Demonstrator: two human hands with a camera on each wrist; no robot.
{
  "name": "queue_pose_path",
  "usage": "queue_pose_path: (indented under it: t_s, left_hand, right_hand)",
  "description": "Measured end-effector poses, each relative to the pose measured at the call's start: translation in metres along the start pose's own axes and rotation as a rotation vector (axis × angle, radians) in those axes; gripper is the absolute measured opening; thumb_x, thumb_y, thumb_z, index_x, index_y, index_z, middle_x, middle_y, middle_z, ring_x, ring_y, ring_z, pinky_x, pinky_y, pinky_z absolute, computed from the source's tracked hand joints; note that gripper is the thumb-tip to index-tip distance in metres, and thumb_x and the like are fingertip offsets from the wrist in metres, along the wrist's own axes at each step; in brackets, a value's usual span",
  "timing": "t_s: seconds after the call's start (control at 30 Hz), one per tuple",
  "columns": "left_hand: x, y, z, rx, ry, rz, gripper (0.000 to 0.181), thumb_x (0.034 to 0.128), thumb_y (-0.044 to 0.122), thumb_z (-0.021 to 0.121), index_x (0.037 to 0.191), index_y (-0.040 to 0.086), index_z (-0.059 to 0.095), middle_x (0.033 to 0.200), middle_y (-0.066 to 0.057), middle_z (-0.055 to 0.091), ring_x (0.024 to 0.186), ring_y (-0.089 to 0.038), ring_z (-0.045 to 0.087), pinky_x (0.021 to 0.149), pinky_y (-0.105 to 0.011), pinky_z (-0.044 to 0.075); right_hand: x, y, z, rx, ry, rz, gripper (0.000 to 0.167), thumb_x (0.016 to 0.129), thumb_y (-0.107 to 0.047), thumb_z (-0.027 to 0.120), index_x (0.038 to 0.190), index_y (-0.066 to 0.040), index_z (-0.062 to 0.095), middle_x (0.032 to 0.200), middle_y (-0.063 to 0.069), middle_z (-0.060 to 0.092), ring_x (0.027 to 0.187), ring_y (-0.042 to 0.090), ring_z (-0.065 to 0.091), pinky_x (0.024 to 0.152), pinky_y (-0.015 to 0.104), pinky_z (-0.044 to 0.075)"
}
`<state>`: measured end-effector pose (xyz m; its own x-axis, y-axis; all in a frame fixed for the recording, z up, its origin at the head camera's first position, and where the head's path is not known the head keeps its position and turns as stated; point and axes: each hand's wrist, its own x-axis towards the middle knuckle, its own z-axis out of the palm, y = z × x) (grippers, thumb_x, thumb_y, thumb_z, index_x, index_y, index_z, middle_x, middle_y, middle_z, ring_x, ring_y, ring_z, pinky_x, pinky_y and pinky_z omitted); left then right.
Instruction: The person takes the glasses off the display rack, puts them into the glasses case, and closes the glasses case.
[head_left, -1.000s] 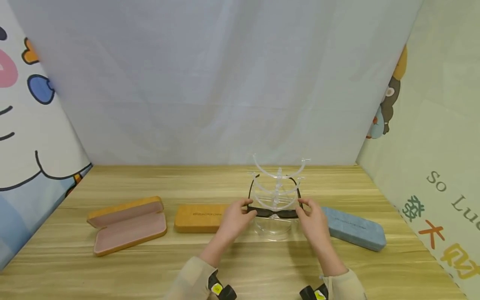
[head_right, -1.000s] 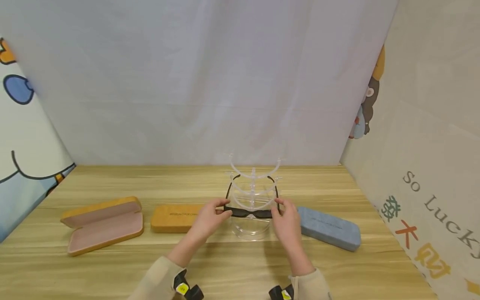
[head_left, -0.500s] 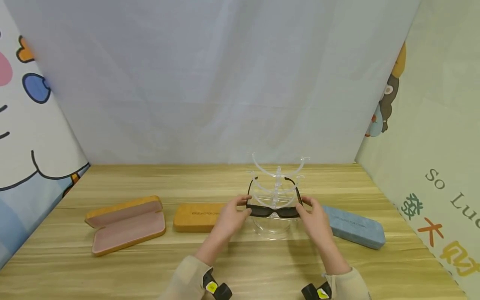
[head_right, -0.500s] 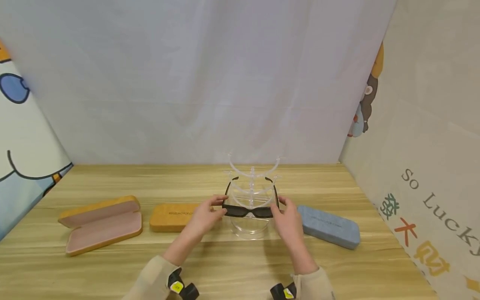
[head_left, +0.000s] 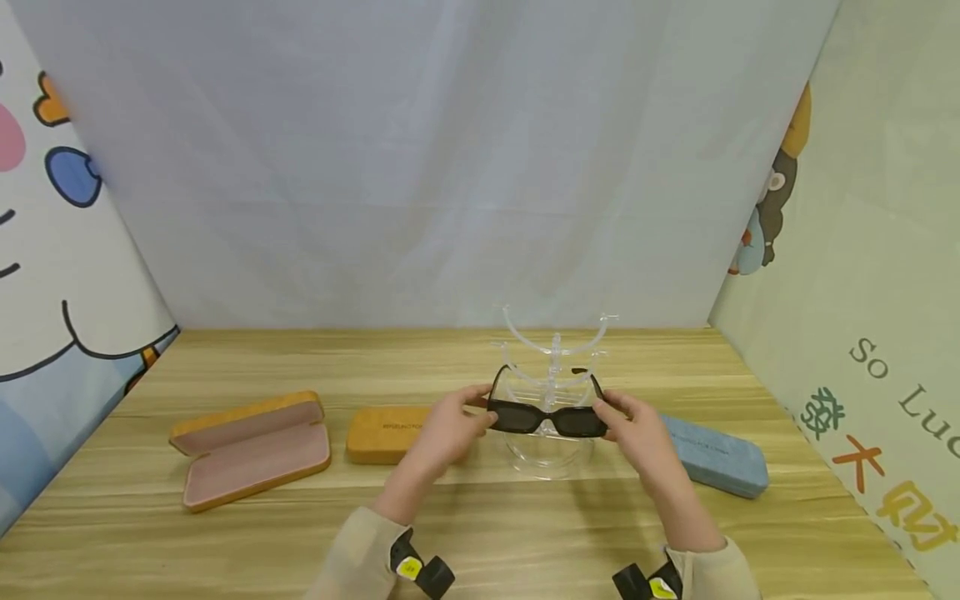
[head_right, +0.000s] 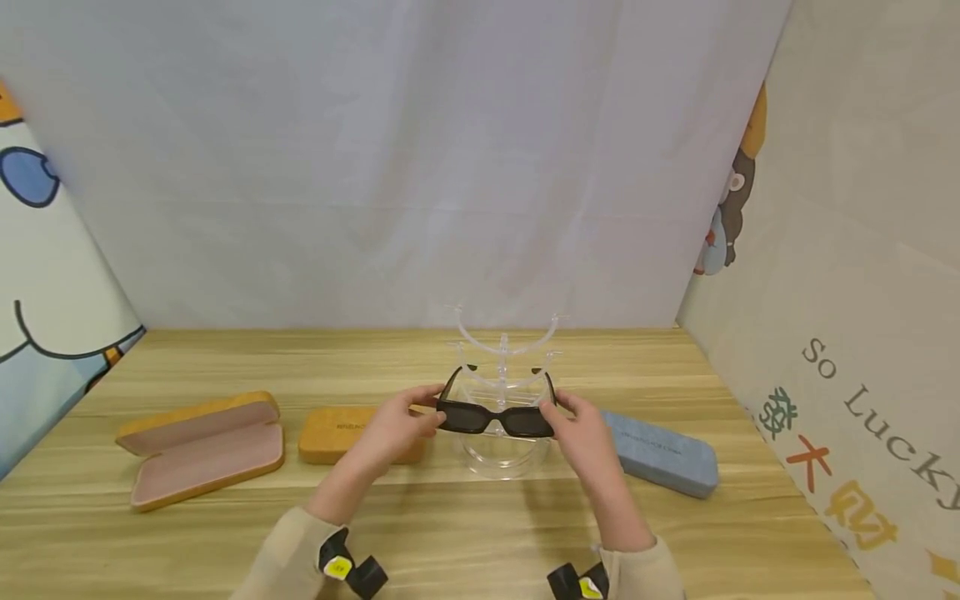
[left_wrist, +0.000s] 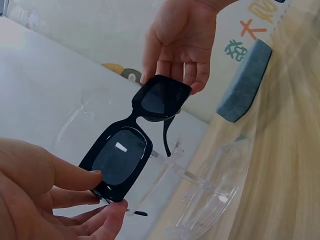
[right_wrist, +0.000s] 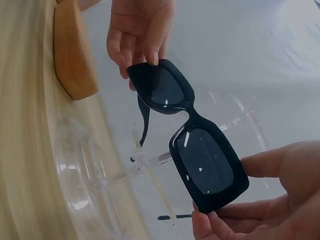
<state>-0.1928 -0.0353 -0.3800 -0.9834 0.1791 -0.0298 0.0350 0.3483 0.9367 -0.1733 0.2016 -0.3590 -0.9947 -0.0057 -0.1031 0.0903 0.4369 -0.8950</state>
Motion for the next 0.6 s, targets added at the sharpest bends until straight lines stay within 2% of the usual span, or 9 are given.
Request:
queue_pose_path:
  t_s: [0.1, 0.2, 0.3, 0.4, 0.53, 0.6]
  left_hand:
    - [-0.002, 0.004, -0.006, -0.015, -0.018, 0.022, 0.045, 0.0872, 0.010, 0.058, 0.131, 0.005, 0.048, 0.115, -0.016, 0.058, 0.086, -0.029, 0.062, 0.064, -0.028, 0.049]
    - [-0.004, 0.008, -0.010, -0.058, -0.037, 0.024, 0.044, 0.0868, 0.008, 0.058, 0.129, 0.002, 0.050, 0.110, -0.016, 0.058, 0.084, -0.030, 0.063, 0.075, -0.032, 0.052]
    - [-0.003, 0.010, -0.012, -0.138, -0.060, 0.004, 0.043, 0.0866, 0.006, 0.059, 0.128, -0.001, 0.049, 0.109, -0.018, 0.056, 0.084, -0.029, 0.063, 0.077, -0.033, 0.053]
    - [-0.003, 0.011, -0.012, -0.202, -0.076, -0.012, 0.043, 0.0863, 0.004, 0.059, 0.127, -0.004, 0.049, 0.108, -0.019, 0.054, 0.085, -0.029, 0.062, 0.077, -0.032, 0.053]
    - [-0.004, 0.013, -0.014, -0.216, -0.087, -0.016, 0.041, 0.0868, 0.007, 0.060, 0.126, -0.004, 0.051, 0.109, -0.018, 0.055, 0.085, -0.026, 0.063, 0.079, -0.031, 0.053]
    - [-0.005, 0.014, -0.016, -0.214, -0.086, -0.008, 0.040, 0.0868, 0.009, 0.060, 0.125, -0.002, 0.053, 0.112, -0.018, 0.056, 0.086, -0.025, 0.063, 0.081, -0.032, 0.052]
  right_hand:
    - [-0.003, -0.004, -0.004, 0.047, -0.036, 0.003, 0.058, 0.096, -0.032, 0.044, 0.141, 0.001, 0.028, 0.142, 0.023, 0.031, 0.119, 0.036, 0.043, 0.099, 0.048, 0.037]
    - [-0.006, -0.007, -0.009, 0.078, -0.050, -0.011, 0.059, 0.096, -0.033, 0.044, 0.140, 0.002, 0.028, 0.141, 0.024, 0.032, 0.121, 0.036, 0.042, 0.098, 0.045, 0.039]
    - [-0.009, -0.010, -0.014, 0.097, -0.052, -0.035, 0.060, 0.095, -0.035, 0.045, 0.139, 0.004, 0.030, 0.139, 0.025, 0.036, 0.116, 0.033, 0.046, 0.097, 0.041, 0.041]
    - [-0.012, -0.012, -0.019, 0.103, -0.057, -0.046, 0.060, 0.095, -0.035, 0.046, 0.138, 0.004, 0.032, 0.138, 0.025, 0.037, 0.109, 0.022, 0.053, 0.094, 0.034, 0.044]
    - [-0.016, -0.015, -0.025, 0.118, -0.063, -0.049, 0.059, 0.095, -0.034, 0.047, 0.138, 0.004, 0.033, 0.138, 0.024, 0.037, 0.099, 0.005, 0.054, 0.090, 0.028, 0.045]
    - [-0.018, -0.017, -0.028, 0.118, -0.062, -0.052, 0.059, 0.094, -0.035, 0.047, 0.138, 0.003, 0.034, 0.138, 0.023, 0.038, 0.098, 0.004, 0.054, 0.091, 0.029, 0.045]
